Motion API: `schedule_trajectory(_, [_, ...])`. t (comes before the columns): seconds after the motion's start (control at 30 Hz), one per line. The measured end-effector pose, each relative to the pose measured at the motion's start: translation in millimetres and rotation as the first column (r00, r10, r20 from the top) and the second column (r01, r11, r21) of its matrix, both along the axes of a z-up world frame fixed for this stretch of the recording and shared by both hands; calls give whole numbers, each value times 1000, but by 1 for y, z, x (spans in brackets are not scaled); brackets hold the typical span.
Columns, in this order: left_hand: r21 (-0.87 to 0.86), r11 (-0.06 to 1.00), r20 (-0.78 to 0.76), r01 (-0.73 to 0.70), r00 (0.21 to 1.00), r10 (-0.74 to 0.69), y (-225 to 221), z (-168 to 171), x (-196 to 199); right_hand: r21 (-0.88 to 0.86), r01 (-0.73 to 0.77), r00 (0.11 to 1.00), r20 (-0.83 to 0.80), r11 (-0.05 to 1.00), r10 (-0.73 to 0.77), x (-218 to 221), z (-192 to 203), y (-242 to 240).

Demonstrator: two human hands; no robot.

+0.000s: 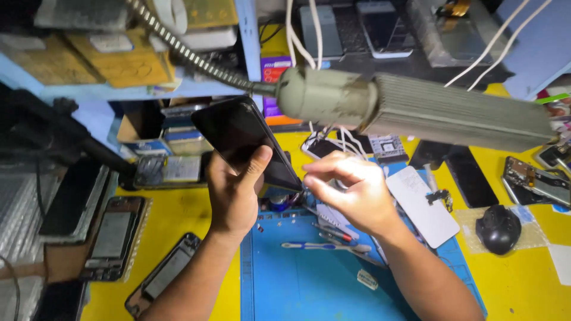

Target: Disassembling a mobile phone to access internal components using a screwdriver and prying tools.

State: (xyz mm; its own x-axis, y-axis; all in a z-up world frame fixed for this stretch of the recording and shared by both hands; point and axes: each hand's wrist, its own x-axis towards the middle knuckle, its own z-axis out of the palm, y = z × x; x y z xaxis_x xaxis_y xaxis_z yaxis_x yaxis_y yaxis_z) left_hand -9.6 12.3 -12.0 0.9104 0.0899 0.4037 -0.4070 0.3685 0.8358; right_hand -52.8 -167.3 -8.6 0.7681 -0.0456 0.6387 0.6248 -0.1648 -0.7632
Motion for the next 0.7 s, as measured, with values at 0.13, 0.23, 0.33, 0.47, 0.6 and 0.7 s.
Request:
schedule_trajectory(0.13, [95, 995, -162, -39, 985, 54, 20, -37, -23, -208, -52, 988, -150, 977, 21, -21, -38, 20])
schedule_trajectory(0.23, [105, 993, -294, -48, 953, 77, 30, -80, -39, -216, -87, 941, -339, 973, 9, -41, -68, 31])
schedule_trajectory(0.33, [108, 994, -365, -36, 928, 73, 39, -103, -54, -225, -117, 876, -483, 967, -7, -56, -91, 42])
schedule_trajectory(0.47, [164, 986, -444, 33, 895, 44, 49, -129, -63, -237, -136, 751, -658, 962, -56, -63, -113, 53])
schedule_trajectory(0.6, [181, 979, -538, 89, 843, 23, 56, -138, -60, -205, -131, 669, -740, 970, -66, -66, -121, 59])
schedule_trajectory(0.7, [247, 963, -557, 111, 829, 48, 57, -150, -62, -103, -147, 564, -825, 984, -2, -68, -120, 60])
